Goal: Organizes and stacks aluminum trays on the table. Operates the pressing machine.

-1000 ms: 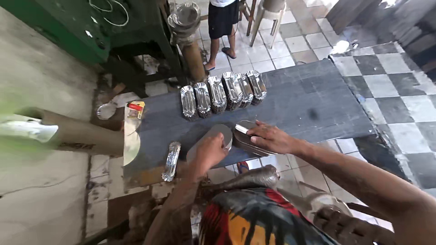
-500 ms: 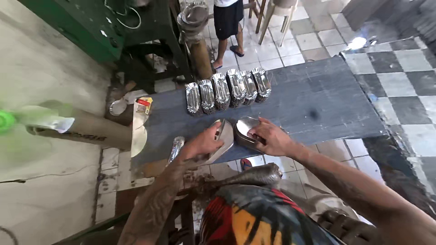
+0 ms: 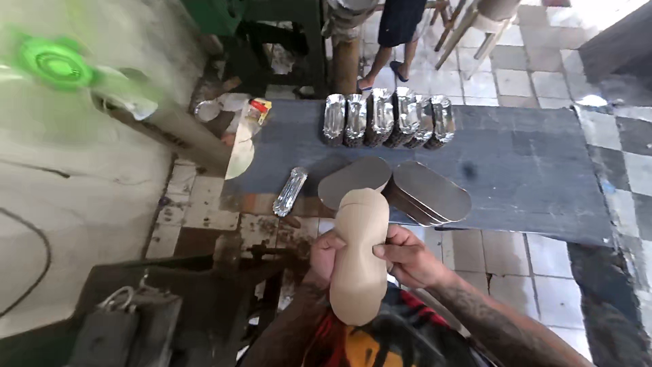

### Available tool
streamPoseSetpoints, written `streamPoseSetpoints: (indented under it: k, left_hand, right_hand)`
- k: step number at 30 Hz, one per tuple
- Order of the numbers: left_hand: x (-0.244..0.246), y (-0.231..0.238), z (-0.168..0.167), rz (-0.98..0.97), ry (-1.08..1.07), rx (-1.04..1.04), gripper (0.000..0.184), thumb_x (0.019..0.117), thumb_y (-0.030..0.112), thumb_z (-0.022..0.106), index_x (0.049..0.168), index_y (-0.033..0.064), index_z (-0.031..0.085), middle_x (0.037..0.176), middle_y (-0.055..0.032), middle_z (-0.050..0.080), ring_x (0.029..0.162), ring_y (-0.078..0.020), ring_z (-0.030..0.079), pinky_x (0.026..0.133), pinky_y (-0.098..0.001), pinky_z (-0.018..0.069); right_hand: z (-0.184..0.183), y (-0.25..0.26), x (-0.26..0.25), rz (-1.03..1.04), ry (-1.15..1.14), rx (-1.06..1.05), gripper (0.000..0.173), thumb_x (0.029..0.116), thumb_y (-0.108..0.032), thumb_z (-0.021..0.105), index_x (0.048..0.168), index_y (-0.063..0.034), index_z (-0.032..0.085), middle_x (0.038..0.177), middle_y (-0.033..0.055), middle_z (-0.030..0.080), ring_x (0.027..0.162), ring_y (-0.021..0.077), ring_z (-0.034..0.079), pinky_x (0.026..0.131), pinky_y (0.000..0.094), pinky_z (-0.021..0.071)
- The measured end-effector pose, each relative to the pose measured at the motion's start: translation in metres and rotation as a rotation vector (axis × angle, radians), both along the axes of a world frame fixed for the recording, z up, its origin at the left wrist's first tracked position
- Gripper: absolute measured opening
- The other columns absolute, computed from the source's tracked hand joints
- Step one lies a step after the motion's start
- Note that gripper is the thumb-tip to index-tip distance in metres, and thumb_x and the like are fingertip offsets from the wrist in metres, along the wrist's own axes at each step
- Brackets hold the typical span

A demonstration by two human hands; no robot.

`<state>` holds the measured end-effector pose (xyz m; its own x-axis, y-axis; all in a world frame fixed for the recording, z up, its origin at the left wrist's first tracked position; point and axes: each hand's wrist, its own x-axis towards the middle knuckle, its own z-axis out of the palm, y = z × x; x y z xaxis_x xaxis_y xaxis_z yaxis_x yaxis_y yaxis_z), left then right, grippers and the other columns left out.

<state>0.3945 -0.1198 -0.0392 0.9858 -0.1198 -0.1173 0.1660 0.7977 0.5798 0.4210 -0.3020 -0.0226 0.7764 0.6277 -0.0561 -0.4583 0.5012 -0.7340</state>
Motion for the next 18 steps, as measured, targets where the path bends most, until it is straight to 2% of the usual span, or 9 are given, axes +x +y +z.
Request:
streamPoseSetpoints:
  k: [2,3,5,6,7,10,13,16,18]
  left_hand:
    - [0.003,-0.019,-0.023,-0.05,-0.288,-0.303,0.024,0.0979,0.022,0.055,0.097,0.017,0.079,0.098,0.0041,0.077,0.095,-0.0023,0.072,0.085,-0.0221,0.0575]
    - [0.002,-0.026,-0.031,-0.018,-0.292,-0.293,0.023,0.0968,0.023,0.057,0.097,0.0175,0.079,0.098,0.0046,0.077,0.094,-0.002,0.071,0.085,-0.0221,0.0576]
    - [-0.01,-0.03,-0.05,0.073,-0.058,0.086,0.014,0.091,0.019,0.062,0.088,0.0193,0.076,0.086,0.0091,0.075,0.082,0.0022,0.069,0.075,-0.0186,0.0577]
    - [-0.014,-0.03,-0.066,-0.017,0.11,0.318,0.012,0.0869,0.014,0.06,0.092,0.0149,0.071,0.085,0.0075,0.073,0.08,0.0011,0.068,0.073,-0.0204,0.0579]
    - [-0.012,-0.03,-0.088,-0.224,0.196,0.567,0.017,0.0923,0.008,0.053,0.105,0.0067,0.064,0.093,0.0038,0.068,0.086,-0.0014,0.065,0.081,-0.0233,0.0561]
    - [0.018,-0.053,-0.192,-0.799,0.114,1.139,0.036,0.1056,0.02,0.053,0.133,-0.0012,0.06,0.127,-0.0189,0.064,0.118,-0.0262,0.062,0.105,-0.0464,0.0481]
    - [0.046,-0.098,-0.262,-0.99,0.146,1.422,0.051,0.1063,0.039,0.045,0.141,0.0033,0.055,0.136,-0.0235,0.061,0.128,-0.0379,0.059,0.107,-0.0604,0.0452]
    - [0.064,-0.122,-0.253,-1.122,0.258,1.475,0.057,0.1082,0.048,0.035,0.137,0.0062,0.061,0.14,-0.0201,0.061,0.134,-0.0388,0.054,0.108,-0.0688,0.0368]
    - [0.059,-0.119,-0.234,-1.129,0.316,1.416,0.058,0.1076,0.05,0.033,0.129,0.008,0.068,0.136,-0.0173,0.064,0.13,-0.0349,0.058,0.106,-0.0643,0.0415]
  right_hand:
    - [0.002,0.007,0.0,0.04,0.005,0.182,0.027,0.0989,0.001,0.055,0.119,-0.0098,0.07,0.111,0.0071,0.075,0.102,0.0159,0.072,0.093,0.0389,0.0589]
    - [-0.003,0.006,0.001,0.034,0.006,0.188,0.027,0.0989,0.001,0.056,0.119,-0.0096,0.07,0.111,0.0071,0.075,0.102,0.0157,0.072,0.093,0.039,0.0588]
    - [-0.032,-0.016,-0.002,-0.018,-0.032,-0.027,0.025,0.0974,0.002,0.056,0.116,-0.0079,0.07,0.108,0.0051,0.075,0.099,0.0135,0.071,0.09,0.037,0.0594]
    - [-0.055,-0.035,-0.007,-0.035,-0.116,-0.256,0.023,0.0973,0.001,0.056,0.117,-0.0044,0.068,0.109,0.0058,0.074,0.1,0.0129,0.071,0.089,0.0348,0.0595]
    - [-0.08,-0.059,-0.013,0.001,-0.277,-0.553,0.025,0.0979,-0.002,0.055,0.12,0.0019,0.066,0.115,0.01,0.071,0.105,0.015,0.069,0.094,0.0336,0.058]
    - [-0.135,-0.127,-0.039,0.554,-0.665,-1.252,0.041,0.1011,-0.011,0.054,0.141,0.0001,0.058,0.141,0.0234,0.06,0.132,0.0366,0.057,0.113,0.0523,0.0444]
    - [-0.154,-0.169,-0.082,0.96,-0.466,-1.406,0.046,0.0981,-0.017,0.064,0.142,-0.0049,0.057,0.142,0.0227,0.057,0.134,0.0409,0.053,0.113,0.0592,0.0407]
    - [-0.15,-0.171,-0.101,0.924,-0.24,-1.443,0.04,0.1043,-0.02,0.055,0.136,0.0032,0.06,0.137,0.0279,0.06,0.131,0.0436,0.056,0.113,0.0572,0.0404]
    - [-0.144,-0.163,-0.104,0.929,-0.18,-1.476,0.041,0.1054,-0.02,0.052,0.137,0.0056,0.059,0.137,0.029,0.06,0.132,0.0438,0.056,0.115,0.0556,0.0394]
